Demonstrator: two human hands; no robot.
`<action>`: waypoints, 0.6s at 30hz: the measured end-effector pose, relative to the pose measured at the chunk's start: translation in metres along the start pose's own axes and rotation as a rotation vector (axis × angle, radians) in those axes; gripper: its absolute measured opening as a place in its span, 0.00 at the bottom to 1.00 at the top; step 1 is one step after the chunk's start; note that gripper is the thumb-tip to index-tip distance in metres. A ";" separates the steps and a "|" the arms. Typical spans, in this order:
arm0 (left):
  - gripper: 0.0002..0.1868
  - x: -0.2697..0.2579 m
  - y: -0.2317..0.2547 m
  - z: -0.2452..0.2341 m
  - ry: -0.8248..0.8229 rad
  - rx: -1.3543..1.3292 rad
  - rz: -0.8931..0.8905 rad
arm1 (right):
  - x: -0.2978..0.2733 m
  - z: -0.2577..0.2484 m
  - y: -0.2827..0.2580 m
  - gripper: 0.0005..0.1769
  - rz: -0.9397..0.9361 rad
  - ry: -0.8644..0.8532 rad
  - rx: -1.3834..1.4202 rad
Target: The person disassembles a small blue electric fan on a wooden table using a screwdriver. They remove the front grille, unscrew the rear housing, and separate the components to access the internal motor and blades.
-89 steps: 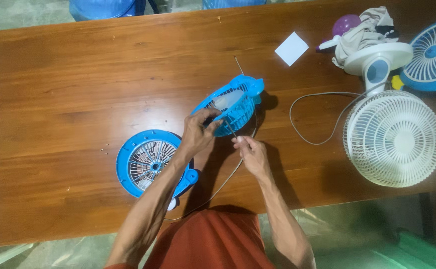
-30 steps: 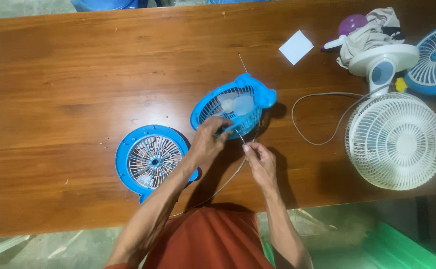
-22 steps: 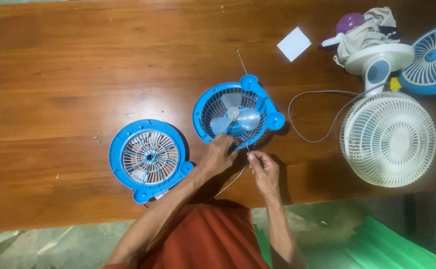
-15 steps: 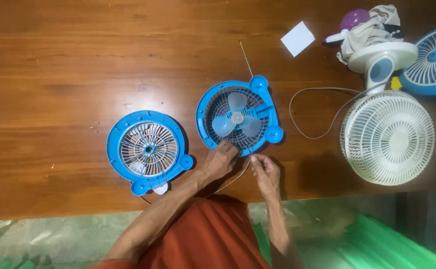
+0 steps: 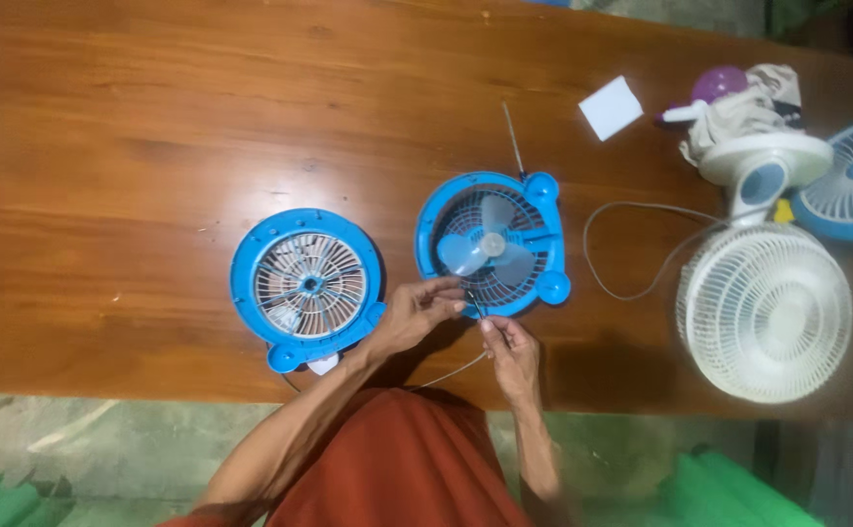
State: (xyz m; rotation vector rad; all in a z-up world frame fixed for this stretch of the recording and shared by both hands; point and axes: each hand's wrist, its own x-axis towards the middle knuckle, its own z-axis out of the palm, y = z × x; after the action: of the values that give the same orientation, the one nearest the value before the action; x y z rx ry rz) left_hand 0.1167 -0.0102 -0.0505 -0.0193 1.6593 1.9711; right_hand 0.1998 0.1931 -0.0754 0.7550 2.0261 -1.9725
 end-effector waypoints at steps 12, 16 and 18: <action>0.13 -0.022 -0.020 -0.049 0.246 -0.146 0.036 | 0.012 0.062 0.006 0.12 -0.051 -0.130 -0.154; 0.11 -0.028 -0.025 -0.078 0.405 -0.242 0.115 | 0.030 0.092 0.008 0.12 0.002 -0.224 -0.149; 0.12 -0.035 -0.024 -0.101 0.567 -0.144 0.172 | 0.034 0.106 0.005 0.13 0.095 -0.196 -0.156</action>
State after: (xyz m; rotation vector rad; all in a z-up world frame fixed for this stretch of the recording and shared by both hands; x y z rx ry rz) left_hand 0.1227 -0.1143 -0.0833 -0.5524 1.8998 2.3613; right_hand 0.1531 0.0962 -0.1047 0.5878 1.9627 -1.7396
